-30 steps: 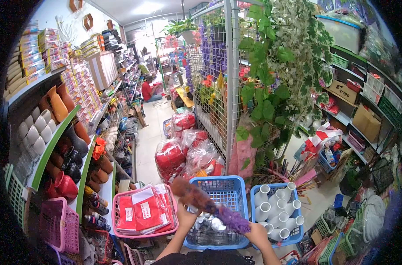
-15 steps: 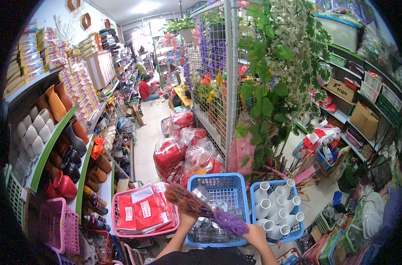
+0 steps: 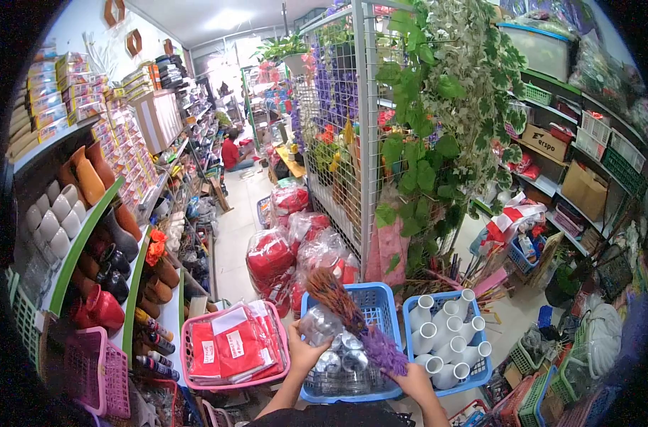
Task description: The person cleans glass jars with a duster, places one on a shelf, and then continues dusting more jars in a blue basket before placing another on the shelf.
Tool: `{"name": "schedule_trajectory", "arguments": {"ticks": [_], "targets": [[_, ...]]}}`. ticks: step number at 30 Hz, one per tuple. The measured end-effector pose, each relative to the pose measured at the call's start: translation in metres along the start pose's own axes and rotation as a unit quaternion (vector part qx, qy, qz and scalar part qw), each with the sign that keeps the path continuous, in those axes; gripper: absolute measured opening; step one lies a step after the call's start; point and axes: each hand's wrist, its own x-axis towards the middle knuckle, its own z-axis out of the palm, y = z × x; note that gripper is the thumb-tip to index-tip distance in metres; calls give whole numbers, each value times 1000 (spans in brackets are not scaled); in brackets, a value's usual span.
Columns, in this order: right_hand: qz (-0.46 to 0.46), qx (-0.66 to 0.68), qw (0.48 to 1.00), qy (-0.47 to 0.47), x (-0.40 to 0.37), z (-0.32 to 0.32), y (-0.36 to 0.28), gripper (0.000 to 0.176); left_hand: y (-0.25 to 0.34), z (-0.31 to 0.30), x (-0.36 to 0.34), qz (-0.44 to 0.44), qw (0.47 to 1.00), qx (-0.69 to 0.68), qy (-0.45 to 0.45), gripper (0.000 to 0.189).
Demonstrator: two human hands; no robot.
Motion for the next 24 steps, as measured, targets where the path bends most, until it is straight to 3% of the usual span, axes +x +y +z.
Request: {"name": "schedule_trajectory", "arguments": {"ticks": [2,3,4,6,7,8,10,11,12,15,17,20,21,22,24], "targets": [[-28,141,988,-51,-1,7,15,42,-10,0,3,-87,981,-170,-29,65],[-26,141,988,-50,1,9,18,42,-21,3,4,-97,957,-268,-48,60],[-53,161,985,-33,2,10,19,45,-28,3,4,-98,957,-269,-50,60],[-80,179,980,-14,5,13,23,48,-21,-2,9,-292,826,-466,-126,53],[-52,152,987,-24,6,16,26,47,-14,-1,7,-307,772,-537,-147,45],[-25,126,991,-35,7,19,26,46,-14,0,9,-304,773,-536,-148,45],[-77,85,993,-39,4,20,26,41,-17,3,9,-386,597,-690,-136,49],[-124,43,990,-44,1,20,26,37,-60,15,7,-228,535,-779,-235,46],[-122,44,991,-44,1,19,23,37,-70,23,4,-234,751,-591,-179,47],[-120,-60,991,-8,8,23,12,33,-56,30,3,-205,713,-654,-145,44],[-112,-76,990,46,12,36,12,32,-18,15,8,-398,468,-777,-137,49],[-109,-62,992,23,10,43,9,32,-28,17,6,-427,442,-779,-121,54],[-161,-53,985,16,9,39,6,31,-24,21,10,-326,433,-803,-248,53],[-161,-52,986,16,8,33,2,31,-18,23,4,-400,610,-680,-78,50],[-131,-39,989,62,6,23,-9,34,-8,16,6,-348,453,-805,-160,44]]}}
